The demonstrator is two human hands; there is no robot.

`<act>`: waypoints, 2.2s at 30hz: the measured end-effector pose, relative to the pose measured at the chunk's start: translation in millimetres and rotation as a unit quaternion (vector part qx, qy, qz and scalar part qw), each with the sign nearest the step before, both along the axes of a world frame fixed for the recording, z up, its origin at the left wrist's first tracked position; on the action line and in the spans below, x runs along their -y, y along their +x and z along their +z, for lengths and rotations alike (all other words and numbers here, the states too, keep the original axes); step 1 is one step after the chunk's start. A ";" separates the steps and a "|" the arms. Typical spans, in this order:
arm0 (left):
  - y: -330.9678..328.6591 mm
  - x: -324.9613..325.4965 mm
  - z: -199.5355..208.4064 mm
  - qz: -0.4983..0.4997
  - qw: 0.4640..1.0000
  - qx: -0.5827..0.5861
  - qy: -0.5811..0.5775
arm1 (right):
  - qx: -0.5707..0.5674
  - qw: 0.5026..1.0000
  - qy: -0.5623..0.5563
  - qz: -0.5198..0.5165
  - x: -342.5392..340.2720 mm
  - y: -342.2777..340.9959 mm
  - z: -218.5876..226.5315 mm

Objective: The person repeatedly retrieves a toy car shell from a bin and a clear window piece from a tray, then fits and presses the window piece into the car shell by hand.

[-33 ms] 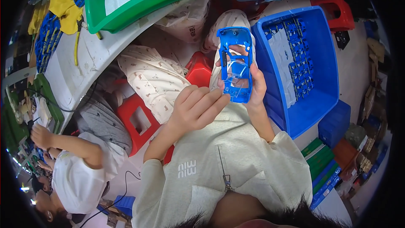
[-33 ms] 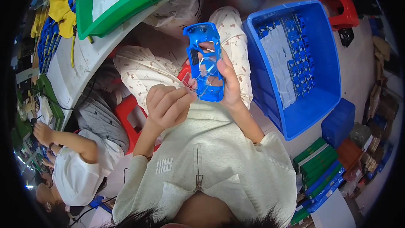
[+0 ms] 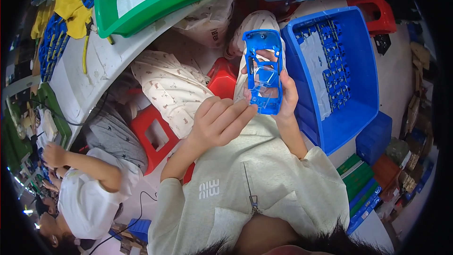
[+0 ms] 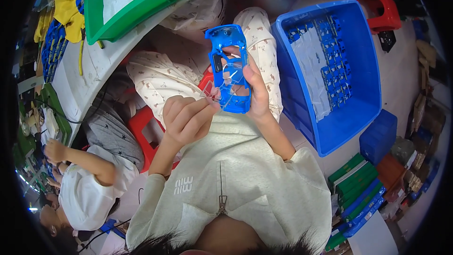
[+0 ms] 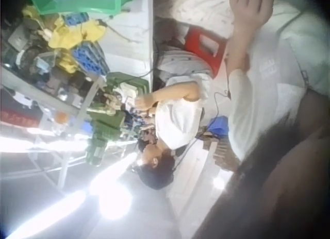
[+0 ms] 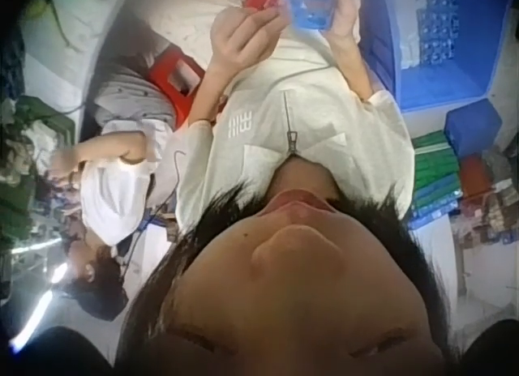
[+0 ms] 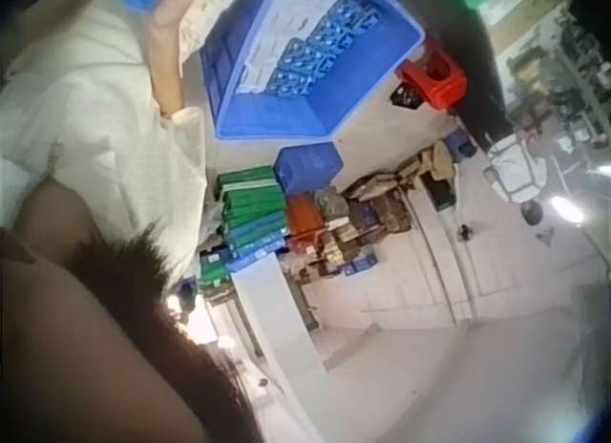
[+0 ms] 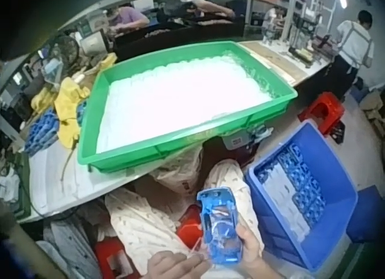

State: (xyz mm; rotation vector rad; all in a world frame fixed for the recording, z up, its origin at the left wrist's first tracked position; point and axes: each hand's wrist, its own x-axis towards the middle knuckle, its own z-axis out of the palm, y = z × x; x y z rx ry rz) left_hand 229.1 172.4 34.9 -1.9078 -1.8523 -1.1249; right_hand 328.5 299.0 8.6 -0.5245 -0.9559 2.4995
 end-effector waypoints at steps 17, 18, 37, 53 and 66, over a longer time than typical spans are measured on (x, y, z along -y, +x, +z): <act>11.6 1.8 -0.4 0.055 0.996 -0.072 0.003 | -0.070 0.995 -0.062 0.031 10.2 -2.0 1.2; 12.9 0.5 -0.1 0.054 0.996 -0.072 0.003 | -0.077 0.994 -0.069 0.041 10.8 -1.4 -1.7; 1.2 -40.9 27.4 0.144 0.723 0.671 -0.074 | -0.058 0.995 -0.074 0.045 18.7 -2.7 15.0; -7.6 -49.9 -20.7 0.143 0.921 0.346 -0.107 | 0.238 0.914 0.326 -0.048 7.7 -22.0 14.6; -8.1 -57.8 -16.2 0.120 0.900 0.412 -0.082 | 0.227 0.905 0.354 -0.064 6.3 -27.8 17.7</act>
